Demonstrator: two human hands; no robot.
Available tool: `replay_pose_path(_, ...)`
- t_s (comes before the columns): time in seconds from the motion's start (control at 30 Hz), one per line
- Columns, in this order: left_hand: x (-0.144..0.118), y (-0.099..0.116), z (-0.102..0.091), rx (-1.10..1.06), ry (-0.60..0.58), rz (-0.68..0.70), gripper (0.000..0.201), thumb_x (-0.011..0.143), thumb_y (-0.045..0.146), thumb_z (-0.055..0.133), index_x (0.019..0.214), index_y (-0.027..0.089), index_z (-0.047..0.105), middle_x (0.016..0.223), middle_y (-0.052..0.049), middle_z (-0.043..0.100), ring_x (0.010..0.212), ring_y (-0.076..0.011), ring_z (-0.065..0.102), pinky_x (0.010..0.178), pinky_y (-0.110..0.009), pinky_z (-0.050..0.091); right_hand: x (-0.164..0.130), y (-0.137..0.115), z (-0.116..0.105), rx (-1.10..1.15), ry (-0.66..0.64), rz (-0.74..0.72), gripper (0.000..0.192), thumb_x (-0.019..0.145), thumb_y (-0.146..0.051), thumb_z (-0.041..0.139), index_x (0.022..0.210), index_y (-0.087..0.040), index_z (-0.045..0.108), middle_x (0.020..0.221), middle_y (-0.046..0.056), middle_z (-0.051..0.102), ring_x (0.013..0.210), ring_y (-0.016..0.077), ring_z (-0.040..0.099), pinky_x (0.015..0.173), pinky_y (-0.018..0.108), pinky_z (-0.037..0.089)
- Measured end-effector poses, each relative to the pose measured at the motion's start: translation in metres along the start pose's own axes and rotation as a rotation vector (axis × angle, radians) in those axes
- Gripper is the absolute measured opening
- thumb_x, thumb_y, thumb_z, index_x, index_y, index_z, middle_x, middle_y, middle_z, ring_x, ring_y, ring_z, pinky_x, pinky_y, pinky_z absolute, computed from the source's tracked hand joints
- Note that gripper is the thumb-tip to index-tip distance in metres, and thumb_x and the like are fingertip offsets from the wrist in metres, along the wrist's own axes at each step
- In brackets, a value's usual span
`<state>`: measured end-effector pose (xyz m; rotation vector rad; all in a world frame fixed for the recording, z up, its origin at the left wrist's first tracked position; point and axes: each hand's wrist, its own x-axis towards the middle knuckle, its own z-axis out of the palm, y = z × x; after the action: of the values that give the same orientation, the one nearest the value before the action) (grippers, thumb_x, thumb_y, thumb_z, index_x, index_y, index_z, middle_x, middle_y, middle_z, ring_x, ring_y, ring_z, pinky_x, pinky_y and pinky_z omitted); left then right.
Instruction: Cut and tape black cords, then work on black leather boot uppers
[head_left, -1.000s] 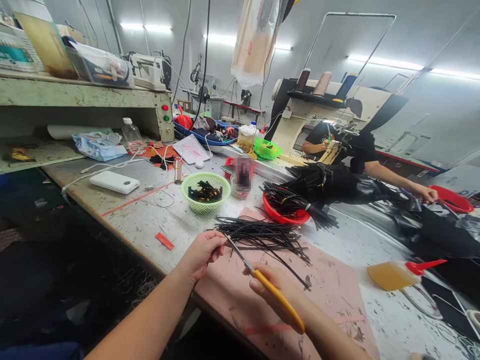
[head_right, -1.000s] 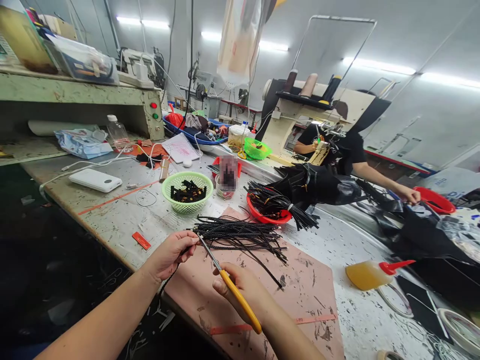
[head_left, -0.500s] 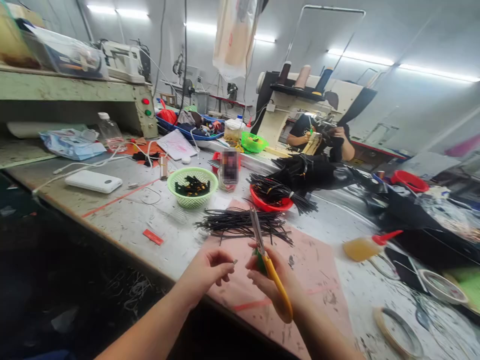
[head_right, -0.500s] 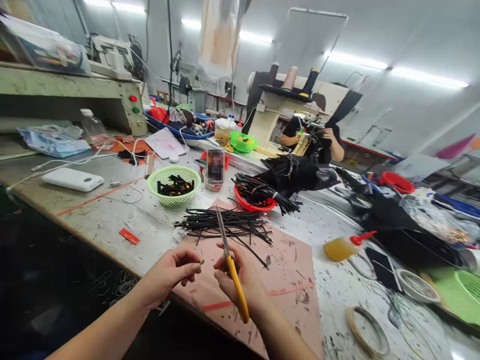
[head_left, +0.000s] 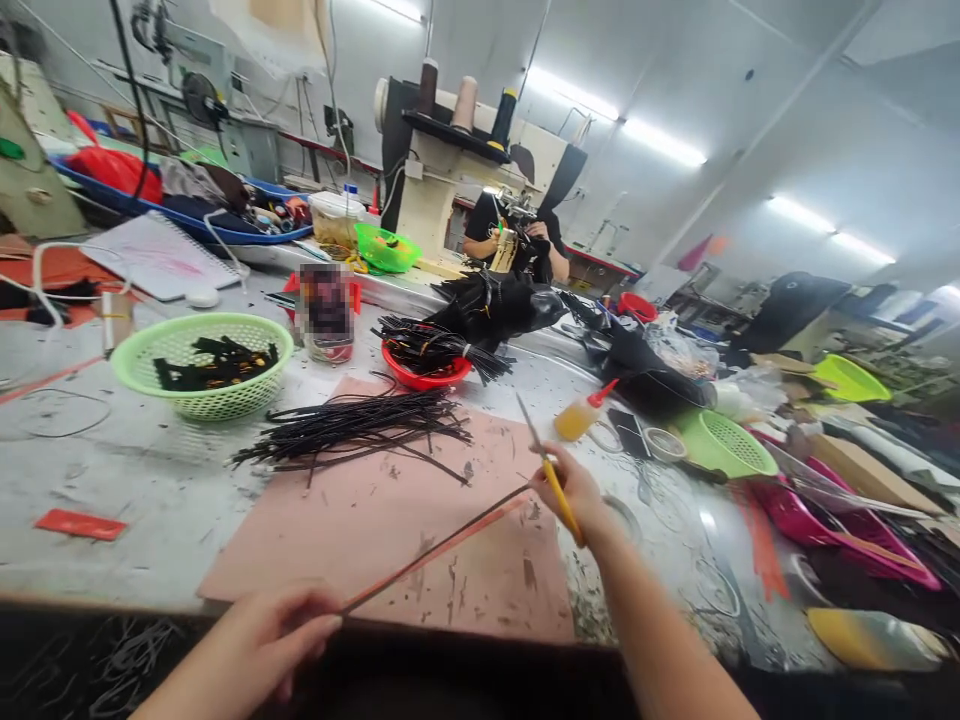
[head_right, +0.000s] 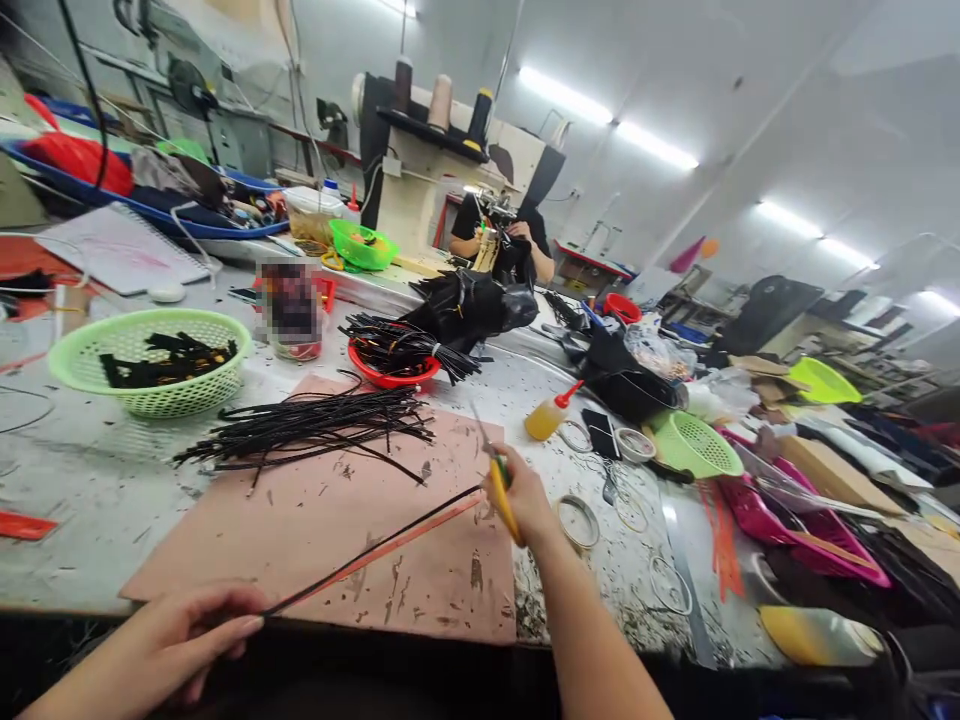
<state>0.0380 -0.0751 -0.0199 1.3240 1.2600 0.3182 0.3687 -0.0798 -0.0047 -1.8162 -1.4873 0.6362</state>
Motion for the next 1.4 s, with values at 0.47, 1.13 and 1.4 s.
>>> replay_pose_path(0.47, 0.017, -0.015, 0.007, 0.049, 0.111, 0.031, 0.027, 0.049, 0.049, 0.066, 0.048, 0.022, 0.065, 0.041, 0.002, 0.051, 0.033, -0.0104, 0.035, 0.028, -0.018, 0.026, 0.034, 0.055, -0.029, -0.268, -0.049, 0.171, 0.05, 0.062, -0.018, 0.052, 0.112, -0.018, 0.052, 0.066, -0.002, 0.062, 0.063, 0.0167, 0.056, 0.062, 0.027, 0.043)
replay_pose_path(1.13, -0.015, 0.0, 0.023, 0.237, 0.224, 0.137, 0.01, 0.067, 0.02, 0.054, 0.06, 0.021, 0.06, 0.055, 0.001, 0.061, 0.053, -0.0165, 0.055, 0.053, -0.023, 0.036, 0.024, 0.062, -0.034, -0.502, -0.028, 0.144, 0.046, 0.061, -0.035, 0.055, 0.104, -0.02, 0.061, 0.061, 0.002, 0.063, 0.055, 0.0216, 0.056, 0.053, 0.03, 0.041)
replay_pose_path(1.4, -0.012, 0.0, 0.024, 0.209, 0.224, 0.112, 0.01, 0.065, 0.02, 0.051, 0.057, 0.019, 0.057, 0.052, 0.002, 0.056, 0.052, -0.0149, 0.051, 0.052, -0.023, 0.035, 0.027, 0.047, -0.034, -0.541, -0.043, 0.173, 0.047, 0.063, -0.028, 0.054, 0.108, -0.015, 0.058, 0.075, 0.006, 0.067, 0.068, 0.0237, 0.061, 0.06, 0.03, 0.044)
